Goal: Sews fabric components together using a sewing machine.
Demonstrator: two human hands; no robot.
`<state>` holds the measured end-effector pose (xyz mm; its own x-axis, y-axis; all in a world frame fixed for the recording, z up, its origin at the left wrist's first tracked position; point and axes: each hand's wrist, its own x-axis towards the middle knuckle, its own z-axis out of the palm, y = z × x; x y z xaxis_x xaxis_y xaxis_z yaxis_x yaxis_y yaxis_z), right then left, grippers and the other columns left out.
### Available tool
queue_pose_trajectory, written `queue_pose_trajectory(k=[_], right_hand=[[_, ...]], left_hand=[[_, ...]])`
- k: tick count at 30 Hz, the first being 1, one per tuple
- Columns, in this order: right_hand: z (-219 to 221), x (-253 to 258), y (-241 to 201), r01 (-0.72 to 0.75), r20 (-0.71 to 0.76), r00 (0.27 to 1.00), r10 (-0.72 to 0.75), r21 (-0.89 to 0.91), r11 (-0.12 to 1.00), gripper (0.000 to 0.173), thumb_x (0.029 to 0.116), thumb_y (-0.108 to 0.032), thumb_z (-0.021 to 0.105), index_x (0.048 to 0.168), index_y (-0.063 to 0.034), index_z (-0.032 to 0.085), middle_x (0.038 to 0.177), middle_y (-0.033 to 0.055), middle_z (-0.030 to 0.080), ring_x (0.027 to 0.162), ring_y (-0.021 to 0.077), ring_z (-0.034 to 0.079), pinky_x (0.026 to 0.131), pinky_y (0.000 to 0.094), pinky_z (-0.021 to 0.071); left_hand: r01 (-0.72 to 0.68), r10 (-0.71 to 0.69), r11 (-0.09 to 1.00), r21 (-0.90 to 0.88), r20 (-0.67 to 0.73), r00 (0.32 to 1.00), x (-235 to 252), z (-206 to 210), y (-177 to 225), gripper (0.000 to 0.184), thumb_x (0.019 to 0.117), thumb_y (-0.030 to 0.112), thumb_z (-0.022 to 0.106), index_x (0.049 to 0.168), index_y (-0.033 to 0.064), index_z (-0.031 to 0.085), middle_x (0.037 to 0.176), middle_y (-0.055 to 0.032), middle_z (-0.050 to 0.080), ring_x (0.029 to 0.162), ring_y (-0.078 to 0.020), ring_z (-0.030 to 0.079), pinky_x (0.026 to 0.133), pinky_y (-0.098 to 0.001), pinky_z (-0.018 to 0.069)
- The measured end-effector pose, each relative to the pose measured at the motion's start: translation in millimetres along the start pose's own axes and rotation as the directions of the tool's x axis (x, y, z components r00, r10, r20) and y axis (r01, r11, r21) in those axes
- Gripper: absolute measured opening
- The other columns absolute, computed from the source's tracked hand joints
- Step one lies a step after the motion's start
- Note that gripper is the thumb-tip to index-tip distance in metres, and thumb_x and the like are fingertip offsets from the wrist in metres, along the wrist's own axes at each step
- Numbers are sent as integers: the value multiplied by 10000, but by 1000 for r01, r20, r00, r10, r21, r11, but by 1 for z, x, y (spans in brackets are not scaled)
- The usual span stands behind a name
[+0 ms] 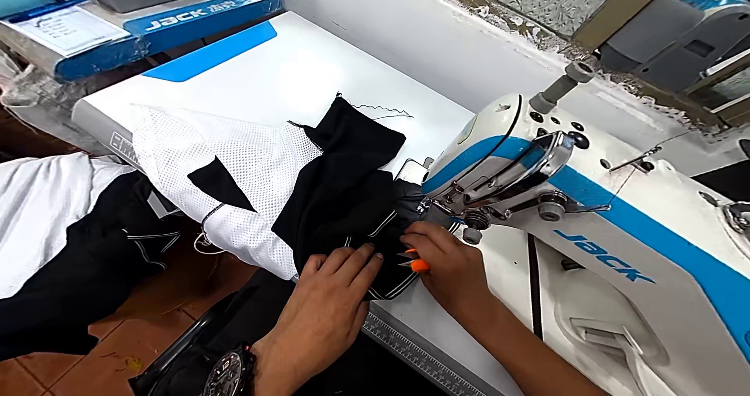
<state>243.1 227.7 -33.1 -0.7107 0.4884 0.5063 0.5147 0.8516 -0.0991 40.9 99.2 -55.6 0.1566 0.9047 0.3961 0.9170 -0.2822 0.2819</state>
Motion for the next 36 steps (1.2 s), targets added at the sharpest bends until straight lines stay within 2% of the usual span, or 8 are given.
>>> queue_pose_trajectory(k=[5,7,10,15,21,27,31,36], right_hand=[[-5,-10,8,-84,-9,996,84,8,996,202,872,-100,631,1035,-123,749,1128,50,723,862,191,723,591,359,580],[-4,-9,5,-110,-15,994,110,42,993,193,932,-226,667,1074,-123,746,1137,57,711,867,178,714,612,350,584],[4,2,-11,-110,3,994,110,67,992,347,868,-443,766,1047,-145,754,1101,40,699,797,160,697,542,341,564],[7,8,-14,10,-3,1000,-10,22,1000,169,871,-118,699,1023,-144,768,1110,32,708,882,179,704,582,320,570],[0,-2,-2,-87,-4,996,87,2,996,127,902,-163,618,964,-106,713,1108,44,703,713,160,690,490,334,537],[5,3,-14,-128,15,992,127,116,985,329,851,-432,774,993,-136,739,1098,17,689,819,120,688,573,315,574],[6,8,-19,-61,27,998,59,50,997,114,834,-182,736,935,-130,743,1137,20,705,845,157,708,553,331,572],[4,4,-11,-87,31,996,85,61,994,108,843,-173,672,915,-99,705,1130,40,695,815,152,700,552,320,561]], left_hand=[[13,-13,1000,-4,-1,1000,1,1,-1,485,927,280,485,1369,149,633,1408,-2,620,1222,-219,604,881,-442,507],[25,-24,1000,-4,21,999,3,0,-1,495,907,287,507,1360,132,632,1406,-25,609,1206,-233,602,867,-439,511],[38,-37,999,-8,53,998,7,-2,-3,480,887,320,545,1305,115,662,1398,-49,602,1179,-242,609,841,-428,526],[32,-30,999,-17,70,997,9,-3,-5,451,893,340,562,1265,118,686,1381,-44,612,1153,-243,621,825,-427,536],[32,-31,999,-27,59,998,7,-1,-6,478,919,353,534,1324,134,661,1396,-36,605,1169,-244,613,831,-426,531],[35,-34,999,-32,53,998,7,-1,-8,487,914,351,549,1338,136,653,1400,-28,601,1167,-231,608,829,-417,526],[31,-29,999,-37,64,998,7,-1,-8,487,903,354,563,1328,135,657,1402,-21,601,1168,-232,608,830,-420,525],[27,-25,999,-45,56,998,6,-1,-9,498,895,342,570,1340,137,655,1400,-22,603,1180,-231,603,840,-423,525]])
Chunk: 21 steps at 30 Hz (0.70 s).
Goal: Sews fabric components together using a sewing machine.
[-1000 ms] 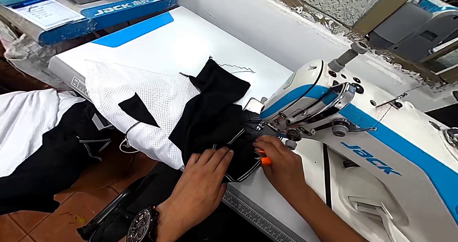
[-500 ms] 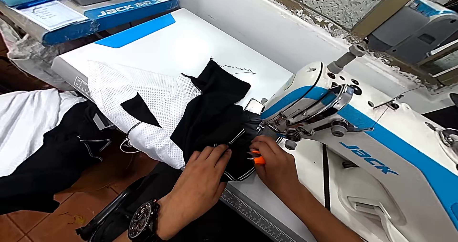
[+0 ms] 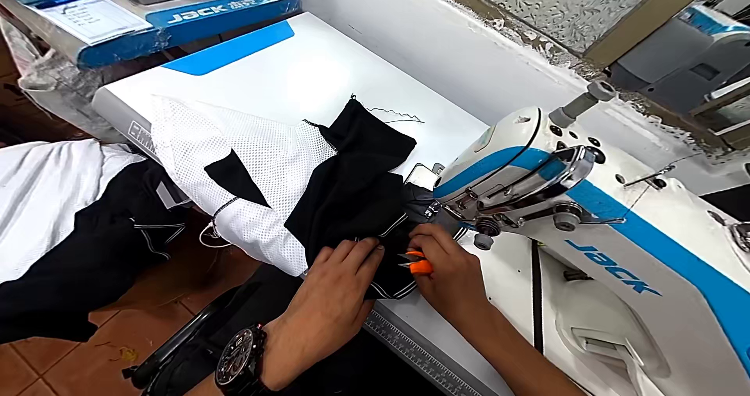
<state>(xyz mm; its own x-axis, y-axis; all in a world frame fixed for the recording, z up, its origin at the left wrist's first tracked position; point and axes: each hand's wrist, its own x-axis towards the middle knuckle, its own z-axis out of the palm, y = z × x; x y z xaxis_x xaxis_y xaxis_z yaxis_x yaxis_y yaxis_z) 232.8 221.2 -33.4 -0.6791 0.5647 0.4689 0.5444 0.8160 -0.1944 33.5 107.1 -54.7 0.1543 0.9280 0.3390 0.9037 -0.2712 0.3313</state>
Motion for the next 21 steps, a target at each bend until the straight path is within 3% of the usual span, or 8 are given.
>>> queue_pose_trajectory(k=[2,6,10,13,15,17,19,21], right_hand=[[2,3,-1,12,33,999,-16,133,991,91,868,-152,650,930,-95,683,1144,38,674,825,120,682,594,292,571],[4,12,4,110,135,974,-181,417,902,101,970,-111,582,1021,-101,669,1097,7,697,988,86,681,824,268,596],[0,16,2,295,136,940,-312,132,946,125,896,-74,617,986,-105,697,1017,32,714,917,176,701,704,327,597],[-11,0,21,246,105,965,-242,-31,969,112,895,-85,626,987,-87,690,1017,72,708,906,246,706,659,393,595],[-19,-13,40,207,70,977,-199,-118,971,164,877,-97,603,1018,-71,683,998,99,708,827,265,715,609,412,591],[-27,-14,46,196,59,980,-189,-169,966,191,882,-114,591,1034,-57,691,991,124,722,749,289,706,569,430,574],[-30,-12,40,203,90,978,-190,-164,965,142,890,-116,610,1006,-68,676,1000,109,706,761,274,704,558,417,573],[-30,-13,35,229,43,973,-225,-155,961,116,911,-114,608,998,-77,675,1030,95,713,810,252,715,575,382,578]], left_hand=[[-3,2,1000,-11,-4,1000,0,1,0,499,885,341,587,1331,132,659,1398,-28,605,1181,-234,605,840,-426,527],[-1,1,1000,-20,-2,1000,-1,-1,0,471,879,328,607,1298,124,673,1385,-28,611,1176,-235,607,841,-427,528],[-14,14,1000,-6,-5,1000,0,1,0,416,908,299,581,1279,143,688,1381,-18,618,1171,-235,613,828,-434,533],[-37,37,999,-3,0,999,-1,2,-3,386,935,210,556,1293,180,696,1397,15,619,1163,-226,621,821,-441,532],[-39,39,999,-8,-3,999,0,1,-5,392,931,188,569,1302,197,694,1396,28,618,1155,-224,625,817,-442,537],[-30,30,1000,-6,-13,999,2,0,-6,416,926,209,572,1327,219,679,1386,28,627,1144,-221,633,808,-437,541],[-18,18,1000,16,-8,1000,4,-3,-3,502,920,242,558,1418,280,610,1348,8,639,1121,-235,636,786,-445,534],[-51,53,996,67,-17,998,11,-6,1,522,897,237,595,1415,297,616,1273,-51,659,1068,-275,649,757,-468,535]])
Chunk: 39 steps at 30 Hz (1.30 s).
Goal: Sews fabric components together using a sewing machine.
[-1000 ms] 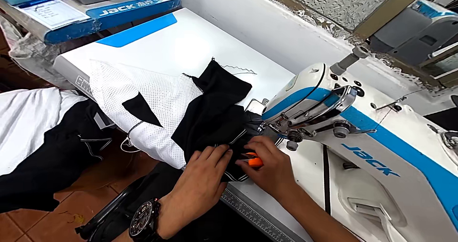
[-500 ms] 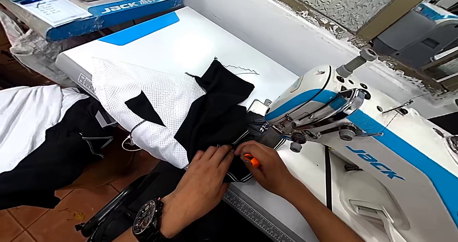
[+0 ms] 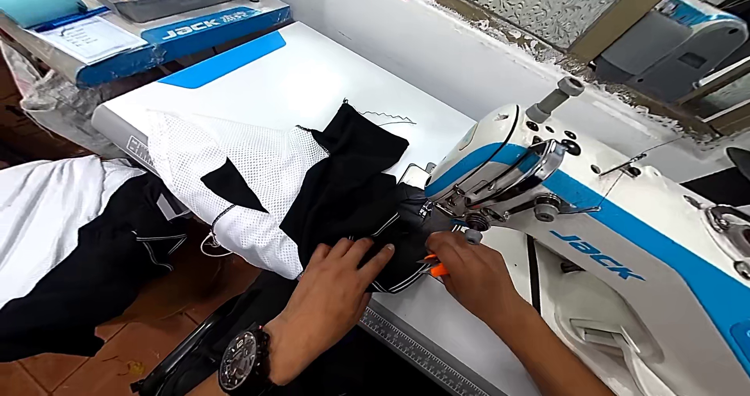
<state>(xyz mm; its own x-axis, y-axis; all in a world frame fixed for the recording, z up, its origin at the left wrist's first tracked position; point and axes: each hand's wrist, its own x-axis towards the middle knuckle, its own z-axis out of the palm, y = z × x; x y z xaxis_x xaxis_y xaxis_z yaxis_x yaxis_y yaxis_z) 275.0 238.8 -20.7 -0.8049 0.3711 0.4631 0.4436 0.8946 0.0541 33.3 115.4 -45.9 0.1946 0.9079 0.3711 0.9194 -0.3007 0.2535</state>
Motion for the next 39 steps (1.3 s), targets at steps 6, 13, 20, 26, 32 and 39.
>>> queue_pose_trajectory(k=[6,13,20,26,32,39], right_hand=[[13,-9,0,20,-223,973,50,297,955,172,1016,-232,527,1027,-114,651,927,35,716,803,127,685,655,278,568],[19,-6,-15,-70,-58,994,96,351,934,228,1029,-227,510,1165,-131,666,995,19,718,818,121,693,641,296,582],[7,8,-28,-477,234,870,433,617,626,293,1002,-358,573,1176,-139,659,782,-59,615,610,16,554,544,204,490],[6,26,-41,-464,151,852,500,659,592,132,902,-203,689,998,-163,607,783,-103,627,567,-17,531,479,164,451],[23,34,-40,-308,-93,903,420,542,782,183,910,-169,716,1029,-122,585,1018,-32,702,668,14,593,537,192,501],[22,34,-44,-218,-194,917,348,487,846,182,888,-139,728,981,-122,573,969,-22,709,680,16,605,541,170,493]], left_hand=[[-134,139,931,-340,-10,990,33,-11,-5,186,949,108,544,1023,56,707,1309,-56,671,1281,-165,605,1067,-365,514],[525,-463,-140,-840,524,715,62,-33,-24,335,1104,334,425,1338,174,604,1044,-65,736,877,-161,721,722,-364,619],[525,-543,-102,-845,489,682,64,-30,-16,322,1103,323,432,1278,143,634,1023,-67,732,869,-161,716,727,-350,610],[536,-486,-99,-838,511,709,62,-31,-17,296,1081,336,487,1211,136,662,942,-78,738,773,-149,716,650,-308,605],[546,-480,-59,-836,503,719,62,-29,-16,219,1047,258,575,1142,95,686,909,-93,742,740,-159,714,633,-300,601],[544,-479,-33,-839,491,728,63,-31,-13,209,1039,254,591,1113,94,703,888,-89,741,723,-149,709,620,-292,594]])
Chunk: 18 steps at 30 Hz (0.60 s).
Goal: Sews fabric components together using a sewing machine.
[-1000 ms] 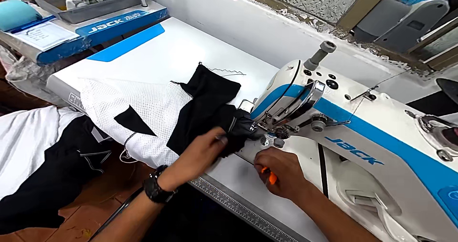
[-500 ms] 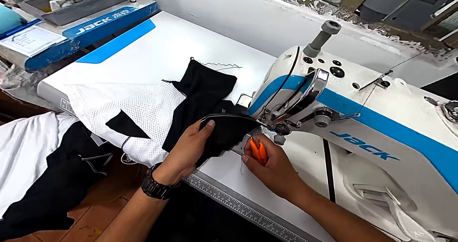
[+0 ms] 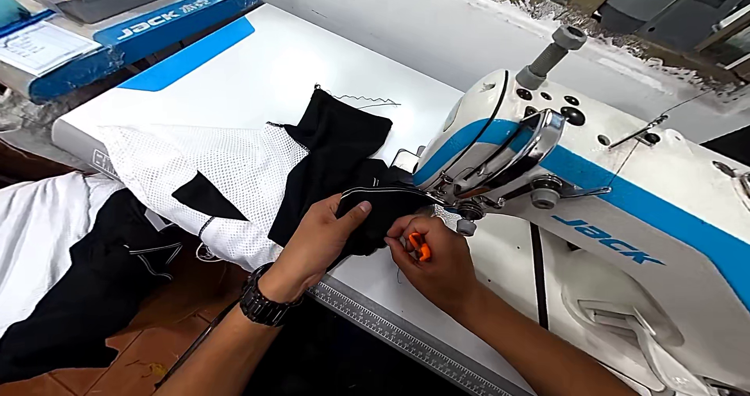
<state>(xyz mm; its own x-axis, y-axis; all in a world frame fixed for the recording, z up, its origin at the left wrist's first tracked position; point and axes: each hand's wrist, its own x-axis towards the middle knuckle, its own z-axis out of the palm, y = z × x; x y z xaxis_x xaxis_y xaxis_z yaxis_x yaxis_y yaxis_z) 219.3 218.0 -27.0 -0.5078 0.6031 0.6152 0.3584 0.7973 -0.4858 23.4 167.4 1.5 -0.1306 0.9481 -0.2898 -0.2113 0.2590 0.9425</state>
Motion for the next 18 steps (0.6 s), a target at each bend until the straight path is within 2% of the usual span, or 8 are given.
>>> queue_pose_trajectory(k=[5,7,10,13,14,16,18], right_hand=[[1,2,-6,79,-14,997,-81,-116,990,138,846,-106,719,937,-104,614,935,6,713,767,71,674,602,216,559],[1,3,-8,100,-11,995,-102,-150,984,123,834,-95,716,922,-81,632,902,28,703,741,96,671,581,237,554],[-11,1,-5,42,-13,999,-45,-172,984,125,819,-120,706,903,-96,617,861,17,696,663,90,651,492,251,513],[-16,-11,4,27,-28,999,-33,-194,981,100,813,-130,691,870,-114,612,849,0,692,662,68,634,509,227,504],[-16,-15,6,42,-23,999,-47,-184,982,103,832,-121,690,883,-115,601,868,0,694,679,61,636,529,211,513],[-18,-20,9,78,-28,996,-84,-177,981,131,878,-116,684,914,-114,559,886,6,690,708,64,641,558,200,518],[-17,-19,13,80,-51,995,-90,-182,980,137,868,-121,689,926,-113,565,882,13,697,704,79,645,550,213,512]], left_hand=[[-34,34,999,25,-20,999,-3,0,-4,205,1027,261,616,1106,97,709,885,-89,741,724,-157,709,621,-302,592],[-47,49,997,57,-30,998,-5,2,-6,222,1032,276,608,1128,100,702,909,-87,747,756,-169,721,648,-320,605],[-45,47,997,70,-28,999,-5,2,-6,259,1059,303,552,1165,104,678,942,-74,745,799,-165,723,684,-330,609],[5,-3,998,63,-21,1000,-3,0,-1,272,1056,329,550,1188,122,666,929,-70,742,770,-155,716,653,-312,599],[11,-11,998,64,-8,1000,-4,0,0,249,1035,302,597,1194,123,667,923,-73,745,750,-156,715,635,-301,596],[15,-17,998,64,19,1000,-4,1,2,276,942,155,733,1204,98,669,940,-97,750,747,-177,721,634,-308,606],[12,-14,995,97,19,1000,-3,3,3,339,878,53,778,1198,83,669,966,-98,754,773,-183,729,653,-315,615]])
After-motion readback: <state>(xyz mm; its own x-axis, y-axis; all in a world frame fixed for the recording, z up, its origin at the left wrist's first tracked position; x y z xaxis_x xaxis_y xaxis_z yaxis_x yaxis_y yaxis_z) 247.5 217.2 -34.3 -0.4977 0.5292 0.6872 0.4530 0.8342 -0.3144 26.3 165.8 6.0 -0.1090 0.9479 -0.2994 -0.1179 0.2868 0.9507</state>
